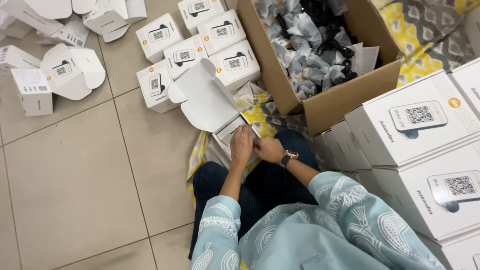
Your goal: The person packs individual electronics boxes with components and then stacks them.
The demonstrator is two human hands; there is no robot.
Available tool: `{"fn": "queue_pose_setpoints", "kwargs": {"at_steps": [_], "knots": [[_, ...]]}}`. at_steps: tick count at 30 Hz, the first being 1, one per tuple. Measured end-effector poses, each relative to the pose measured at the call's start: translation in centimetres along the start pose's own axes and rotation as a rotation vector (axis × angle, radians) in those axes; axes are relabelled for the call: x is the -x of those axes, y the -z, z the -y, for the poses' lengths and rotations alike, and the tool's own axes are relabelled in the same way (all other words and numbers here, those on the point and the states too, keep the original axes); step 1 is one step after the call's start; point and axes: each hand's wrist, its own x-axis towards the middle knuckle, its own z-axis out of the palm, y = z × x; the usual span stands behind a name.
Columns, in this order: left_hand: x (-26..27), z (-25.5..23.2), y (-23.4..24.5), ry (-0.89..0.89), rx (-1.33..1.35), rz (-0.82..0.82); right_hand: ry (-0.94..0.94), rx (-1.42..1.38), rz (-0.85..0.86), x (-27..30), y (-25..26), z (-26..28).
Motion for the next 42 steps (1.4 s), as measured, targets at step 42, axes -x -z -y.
{"fn": "queue_pose_setpoints", "kwargs": {"at_steps": [42], "knots": [[-15.3, -11.0, -10.7, -0.481, -0.081, 0.13, -0.875, -0.104, 0.042, -17.3, 6.8, -28.9]]}}
